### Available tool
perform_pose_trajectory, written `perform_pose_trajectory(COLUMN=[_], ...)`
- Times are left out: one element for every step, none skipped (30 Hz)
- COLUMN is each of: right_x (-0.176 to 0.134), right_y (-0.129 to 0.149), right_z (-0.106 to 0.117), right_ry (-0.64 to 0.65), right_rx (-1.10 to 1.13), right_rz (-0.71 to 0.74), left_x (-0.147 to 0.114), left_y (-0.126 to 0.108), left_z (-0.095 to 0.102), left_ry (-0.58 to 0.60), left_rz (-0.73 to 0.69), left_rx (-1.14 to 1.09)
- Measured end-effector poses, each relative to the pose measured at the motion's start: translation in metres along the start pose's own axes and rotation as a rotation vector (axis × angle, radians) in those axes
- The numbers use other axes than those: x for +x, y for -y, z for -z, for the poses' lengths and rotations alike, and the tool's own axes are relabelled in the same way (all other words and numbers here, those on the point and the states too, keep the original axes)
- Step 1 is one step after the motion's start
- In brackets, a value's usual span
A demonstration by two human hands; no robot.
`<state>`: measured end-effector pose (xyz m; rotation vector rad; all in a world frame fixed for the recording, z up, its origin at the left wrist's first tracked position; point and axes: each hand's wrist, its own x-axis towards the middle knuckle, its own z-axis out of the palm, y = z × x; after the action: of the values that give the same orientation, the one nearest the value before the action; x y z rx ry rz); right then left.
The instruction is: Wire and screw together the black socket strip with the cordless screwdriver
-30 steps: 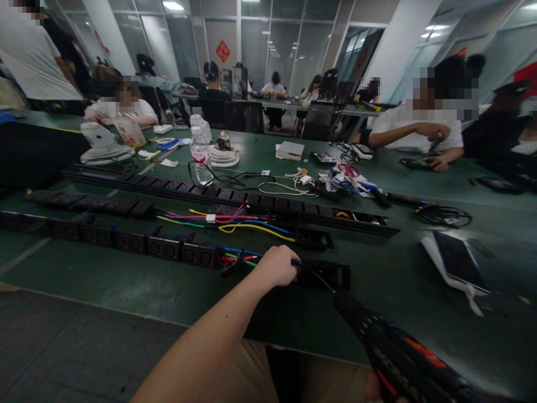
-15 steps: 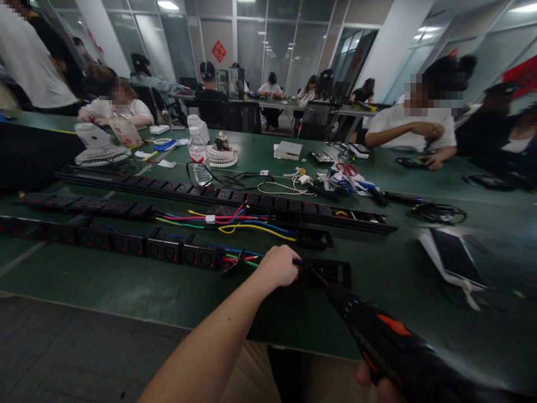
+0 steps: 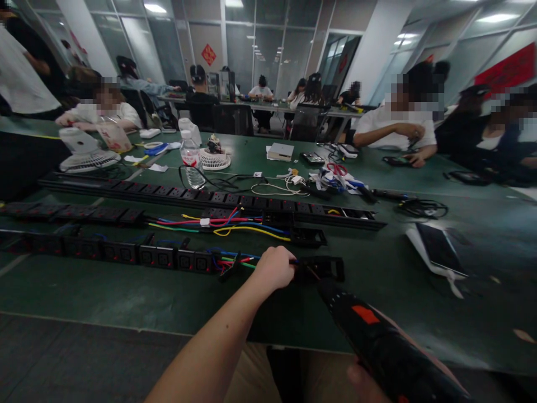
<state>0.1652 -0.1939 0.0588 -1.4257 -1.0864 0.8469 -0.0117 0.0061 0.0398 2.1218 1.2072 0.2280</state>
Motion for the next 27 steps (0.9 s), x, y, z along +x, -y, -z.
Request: perform_pose_trajectory(right_x=[0.0,-0.001,-0.001,-0.002,-0.003,-0.004,-0.004,-0.005,-0.005,-0.006,-0.006,-0.007,-0.007,-0.008,-0.009,-0.01,-0.01,-0.011,-0.011,-0.01,-0.009,-0.009,-0.008,-0.006,-0.006,-0.005,-0.004], right_y=[0.004,0.009,0.015,0.023,0.031,0.039,0.046,0.052,0.058,0.062,0.064,0.066,0.067,0.067,0.067,0.067,0.066,0.065,0.064,0.063,0.062,0.061,0.061,0.06,0.06,0.06,0.06], right_z=[-0.004,-0.008,-0.012,-0.016,-0.019,-0.022,-0.024,-0.026,-0.026,-0.027,-0.026,-0.026,-0.025,-0.024,-0.023,-0.022,-0.021,-0.02,-0.019,-0.018,-0.017,-0.017,-0.016,-0.016,-0.015,-0.014,-0.014], right_ry=[-0.021,-0.045,-0.072,-0.09,-0.114,-0.126,-0.121,-0.109,-0.09,-0.067,-0.047,-0.028,-0.009,0.01,0.029,0.045,0.061,0.077,0.089,0.1,0.114,0.131,0.146,0.163,0.181,0.203,0.223], right_rx=[-0.096,-0.203,-0.302,-0.385,-0.466,-0.533,-0.581,-0.614,-0.634,-0.645,-0.65,-0.65,-0.65,-0.648,-0.644,-0.64,-0.635,-0.627,-0.622,-0.62,-0.62,-0.62,-0.615,-0.608,-0.597,-0.587,-0.582], right_rz=[0.063,0.126,0.173,0.196,0.192,0.182,0.173,0.164,0.16,0.159,0.161,0.164,0.167,0.167,0.165,0.161,0.157,0.153,0.146,0.138,0.13,0.118,0.109,0.099,0.095,0.09,0.083], left_x=[0.0,0.001,0.002,0.002,0.004,0.005,0.006,0.007,0.008,0.009,0.01,0.01,0.011,0.012,0.013,0.014,0.014,0.015,0.015,0.015,0.016,0.016,0.015,0.015,0.015,0.015,0.015], left_y=[0.0,0.001,0.001,0.002,0.003,0.004,0.005,0.006,0.007,0.008,0.009,0.01,0.011,0.011,0.012,0.013,0.013,0.014,0.014,0.014,0.014,0.013,0.013,0.013,0.013,0.013,0.013], left_z=[0.0,0.0,-0.001,-0.002,-0.003,-0.004,-0.005,-0.005,-0.006,-0.007,-0.007,-0.007,-0.008,-0.008,-0.008,-0.009,-0.009,-0.009,-0.009,-0.009,-0.009,-0.009,-0.008,-0.008,-0.008,-0.008,-0.008], left_ry=[-0.002,0.0,0.003,0.006,0.009,0.01,0.01,0.009,0.01,0.013,0.015,0.015,0.014,0.014,0.015,0.017,0.019,0.023,0.027,0.03,0.031,0.033,0.032,0.032,0.031,0.03,0.031], left_rz=[-0.001,-0.007,-0.014,-0.021,-0.029,-0.035,-0.038,-0.041,-0.047,-0.054,-0.062,-0.069,-0.076,-0.08,-0.081,-0.081,-0.08,-0.077,-0.074,-0.072,-0.07,-0.068,-0.068,-0.067,-0.066,-0.066,-0.067], left_rx=[0.004,0.007,0.008,0.008,0.006,0.005,0.003,0.0,-0.004,-0.008,-0.013,-0.017,-0.021,-0.023,-0.021,-0.018,-0.014,-0.011,-0.009,-0.009,-0.01,-0.011,-0.012,-0.014,-0.015,-0.017,-0.019])
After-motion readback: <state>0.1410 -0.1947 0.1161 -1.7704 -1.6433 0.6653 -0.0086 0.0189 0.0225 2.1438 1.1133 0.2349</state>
